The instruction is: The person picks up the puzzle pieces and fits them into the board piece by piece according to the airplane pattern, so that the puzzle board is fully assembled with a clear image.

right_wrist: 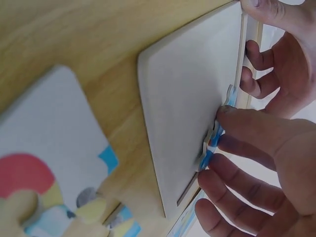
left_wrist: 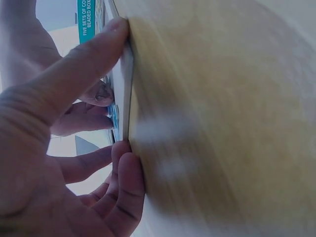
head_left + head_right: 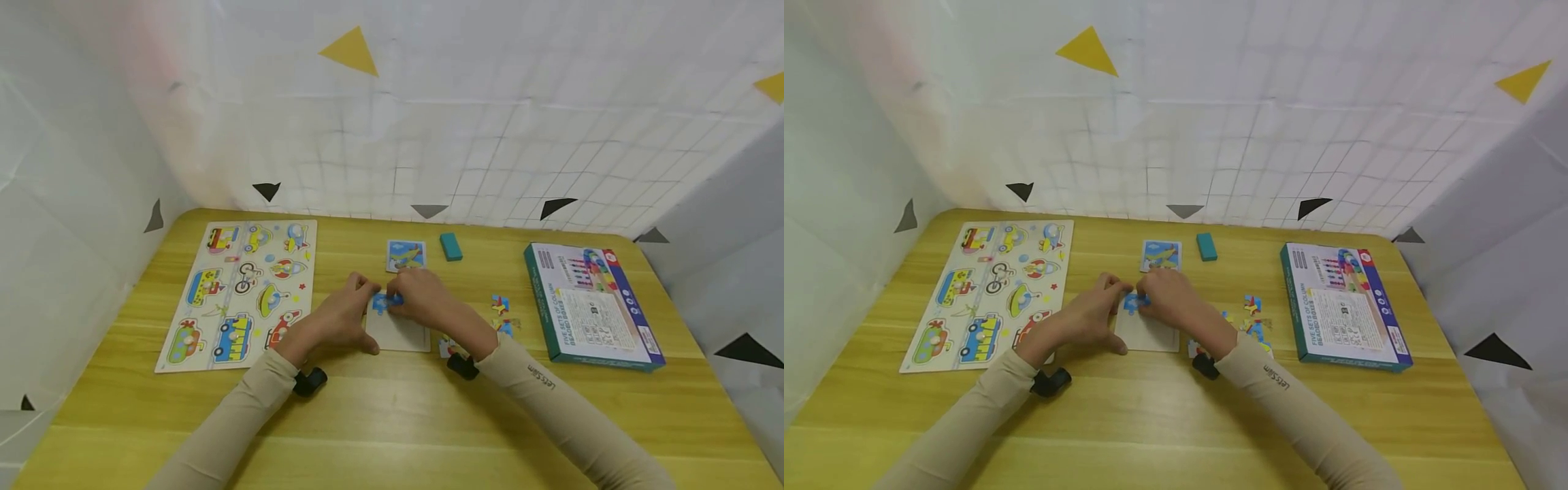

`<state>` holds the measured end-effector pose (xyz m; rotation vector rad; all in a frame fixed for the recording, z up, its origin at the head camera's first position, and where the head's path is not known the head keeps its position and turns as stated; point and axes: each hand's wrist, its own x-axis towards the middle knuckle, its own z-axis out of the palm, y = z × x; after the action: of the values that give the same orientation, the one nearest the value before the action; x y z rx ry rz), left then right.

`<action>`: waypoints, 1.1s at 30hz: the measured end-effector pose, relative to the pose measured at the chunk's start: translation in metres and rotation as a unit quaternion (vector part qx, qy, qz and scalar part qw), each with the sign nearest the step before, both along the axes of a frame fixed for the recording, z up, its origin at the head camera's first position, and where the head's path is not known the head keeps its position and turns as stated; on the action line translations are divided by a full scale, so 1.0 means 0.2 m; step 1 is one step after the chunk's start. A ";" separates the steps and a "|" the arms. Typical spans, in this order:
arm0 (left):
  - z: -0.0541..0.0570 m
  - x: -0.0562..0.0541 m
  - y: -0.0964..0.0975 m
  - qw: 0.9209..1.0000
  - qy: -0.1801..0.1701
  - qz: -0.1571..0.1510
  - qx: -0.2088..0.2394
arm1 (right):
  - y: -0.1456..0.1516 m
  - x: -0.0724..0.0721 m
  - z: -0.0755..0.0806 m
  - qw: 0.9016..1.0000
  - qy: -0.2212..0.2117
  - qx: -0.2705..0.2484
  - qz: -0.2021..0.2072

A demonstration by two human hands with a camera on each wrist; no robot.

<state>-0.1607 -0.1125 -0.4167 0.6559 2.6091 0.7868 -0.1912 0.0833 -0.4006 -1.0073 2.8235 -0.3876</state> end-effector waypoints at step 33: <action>0.00 0.00 0.01 1.000 -0.002 0.007 -0.003 | 0.27 0.12 0.05 0.999 0.035 -0.039 -0.012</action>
<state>-0.1597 -0.1106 -0.4171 0.6339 2.6152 0.7848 -0.1679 0.1370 -0.3911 -1.0231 2.9062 -0.4777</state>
